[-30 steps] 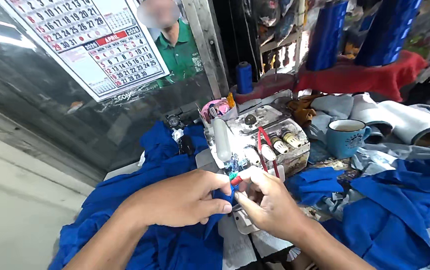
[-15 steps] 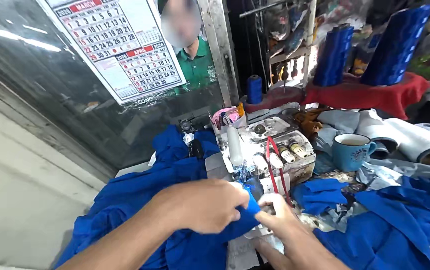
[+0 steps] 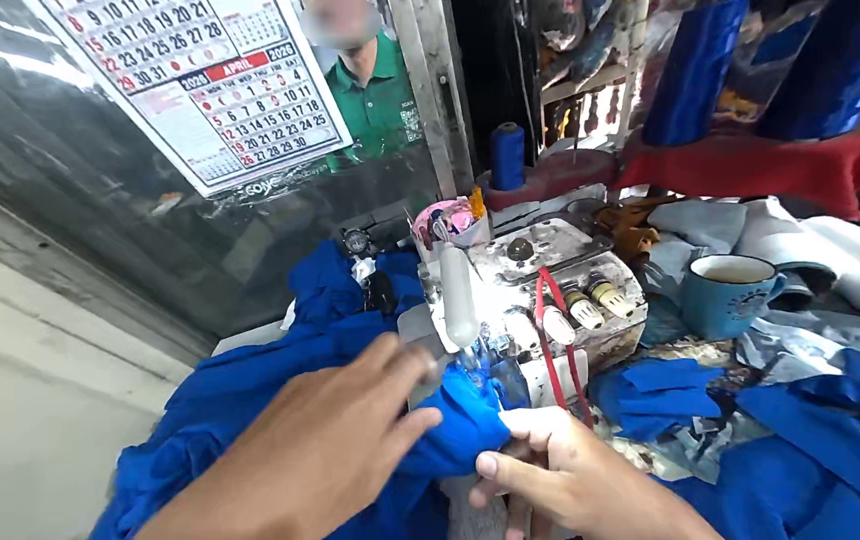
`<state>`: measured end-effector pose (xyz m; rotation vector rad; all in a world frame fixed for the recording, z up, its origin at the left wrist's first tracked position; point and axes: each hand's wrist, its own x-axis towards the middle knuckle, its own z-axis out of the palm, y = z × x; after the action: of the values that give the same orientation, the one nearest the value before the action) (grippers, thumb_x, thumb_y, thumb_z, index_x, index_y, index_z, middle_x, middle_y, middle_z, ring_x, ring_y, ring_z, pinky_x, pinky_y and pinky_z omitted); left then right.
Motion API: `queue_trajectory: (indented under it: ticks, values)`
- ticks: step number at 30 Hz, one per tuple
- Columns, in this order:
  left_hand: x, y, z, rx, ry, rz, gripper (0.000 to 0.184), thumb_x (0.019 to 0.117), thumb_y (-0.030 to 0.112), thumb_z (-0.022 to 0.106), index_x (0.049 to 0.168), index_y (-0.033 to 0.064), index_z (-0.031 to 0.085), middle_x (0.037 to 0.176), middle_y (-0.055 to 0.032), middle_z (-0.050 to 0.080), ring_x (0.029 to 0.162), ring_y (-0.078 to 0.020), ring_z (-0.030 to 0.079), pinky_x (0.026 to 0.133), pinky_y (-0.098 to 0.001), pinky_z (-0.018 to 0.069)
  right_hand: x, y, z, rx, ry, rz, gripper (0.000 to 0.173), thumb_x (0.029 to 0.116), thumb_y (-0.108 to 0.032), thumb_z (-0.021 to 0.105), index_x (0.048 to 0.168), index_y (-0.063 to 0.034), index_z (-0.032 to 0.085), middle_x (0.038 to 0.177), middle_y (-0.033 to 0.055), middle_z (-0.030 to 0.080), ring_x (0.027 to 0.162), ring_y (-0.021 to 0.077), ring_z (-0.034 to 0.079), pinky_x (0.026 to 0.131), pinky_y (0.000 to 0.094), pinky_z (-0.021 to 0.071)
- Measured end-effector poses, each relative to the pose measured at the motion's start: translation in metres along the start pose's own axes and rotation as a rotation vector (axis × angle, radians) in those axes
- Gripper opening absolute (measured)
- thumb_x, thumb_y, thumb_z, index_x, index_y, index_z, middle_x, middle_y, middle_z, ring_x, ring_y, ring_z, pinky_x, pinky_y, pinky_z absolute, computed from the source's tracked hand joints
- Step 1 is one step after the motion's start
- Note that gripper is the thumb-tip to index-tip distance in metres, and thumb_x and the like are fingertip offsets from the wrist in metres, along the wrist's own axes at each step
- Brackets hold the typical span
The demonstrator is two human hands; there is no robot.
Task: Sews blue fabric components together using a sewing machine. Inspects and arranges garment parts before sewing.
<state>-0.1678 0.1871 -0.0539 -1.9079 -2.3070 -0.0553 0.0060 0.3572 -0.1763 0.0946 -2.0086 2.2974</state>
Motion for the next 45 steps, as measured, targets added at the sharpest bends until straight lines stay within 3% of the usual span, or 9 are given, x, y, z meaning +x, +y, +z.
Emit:
queue_trajectory:
  ticks: [4,9,14,20,27,31,36,38,45]
  values:
    - [-0.024,-0.012,0.025,-0.116,-0.124,-0.040,0.030,0.1044,0.046,0.048,0.103,0.0235,0.068,0.076,0.0044,0.065,0.065,-0.0149,0.065,0.056,-0.0447,0.0553,0.000,0.006,0.009,0.031,0.078,-0.124,0.026,0.1076,-0.024,0.056,0.119,-0.0043,0.068,0.105,0.0102,0.077,0.071,0.0258,0.076,0.057,0.0401,0.0666]
    - [0.005,-0.001,0.005,-0.167,0.162,0.068,0.021,0.1033,0.036,0.052,0.099,0.0275,0.070,0.077,0.0139,0.064,0.065,-0.0021,0.062,0.056,-0.0305,0.0569,-0.002,0.017,0.013,-0.163,0.190,-0.156,0.020,0.1031,-0.024,0.065,0.111,-0.0071,0.073,0.100,0.0043,0.077,0.073,0.0216,0.076,0.062,0.0382,0.0680]
    - [0.045,0.016,0.000,-0.038,-0.224,0.272,0.015,0.1014,0.026,0.062,0.106,0.0269,0.076,0.092,0.0084,0.073,0.083,-0.0097,0.069,0.074,-0.0385,0.0585,0.004,0.016,0.020,-0.283,0.293,-0.124,0.016,0.0967,-0.026,0.073,0.101,-0.0100,0.073,0.090,0.0015,0.077,0.069,0.0185,0.076,0.060,0.0357,0.0675]
    - [0.047,-0.002,-0.016,-0.111,-0.242,0.311,0.010,0.0968,0.031,0.067,0.096,0.0260,0.075,0.091,0.0130,0.069,0.087,-0.0010,0.065,0.078,-0.0277,0.0570,0.004,0.010,0.015,-0.291,0.210,-0.086,0.022,0.1010,-0.031,0.067,0.110,-0.0111,0.070,0.097,0.0007,0.077,0.073,0.0180,0.076,0.062,0.0354,0.0669]
    - [0.053,0.011,-0.010,-0.372,-0.589,0.211,0.014,0.1044,0.026,0.059,0.107,0.0146,0.067,0.088,0.0036,0.069,0.066,-0.0053,0.065,0.062,-0.0262,0.0584,-0.015,0.033,0.012,-0.237,0.195,-0.203,0.022,0.1052,-0.027,0.061,0.117,-0.0096,0.067,0.105,0.0035,0.076,0.078,0.0208,0.076,0.066,0.0383,0.0680]
    - [0.050,-0.014,0.005,-0.128,-0.374,0.254,0.019,0.1020,0.039,0.060,0.099,0.0240,0.071,0.089,0.0114,0.067,0.082,-0.0015,0.064,0.076,-0.0283,0.0572,-0.003,0.031,0.008,-0.218,0.199,-0.144,0.023,0.1060,-0.030,0.059,0.118,-0.0117,0.066,0.101,0.0005,0.077,0.077,0.0184,0.076,0.062,0.0362,0.0674]
    - [0.035,0.022,0.000,-0.053,-0.297,0.270,0.028,0.1068,0.039,0.047,0.096,0.0209,0.065,0.080,0.0057,0.061,0.070,-0.0088,0.063,0.059,-0.0340,0.0542,0.004,0.014,-0.007,-0.091,0.047,-0.102,0.024,0.1051,-0.027,0.061,0.122,-0.0107,0.066,0.096,0.0074,0.076,0.071,0.0232,0.076,0.055,0.0388,0.0660]
    - [0.035,0.019,0.012,-0.106,-0.241,0.272,0.028,0.1057,0.042,0.050,0.099,0.0219,0.067,0.083,0.0077,0.063,0.073,-0.0063,0.064,0.062,-0.0320,0.0555,0.002,0.011,-0.010,-0.101,0.027,-0.095,0.022,0.1052,-0.027,0.061,0.119,-0.0103,0.066,0.091,0.0077,0.076,0.066,0.0225,0.075,0.052,0.0376,0.0650]
    - [0.012,0.003,0.046,-0.194,-0.030,0.168,0.029,0.1063,0.041,0.047,0.101,0.0259,0.071,0.094,0.0093,0.064,0.084,-0.0050,0.061,0.070,-0.0289,0.0545,0.003,0.028,0.000,-0.260,0.272,-0.180,0.023,0.1069,-0.023,0.057,0.125,-0.0120,0.066,0.086,-0.0004,0.076,0.062,0.0133,0.073,0.050,0.0303,0.0637]
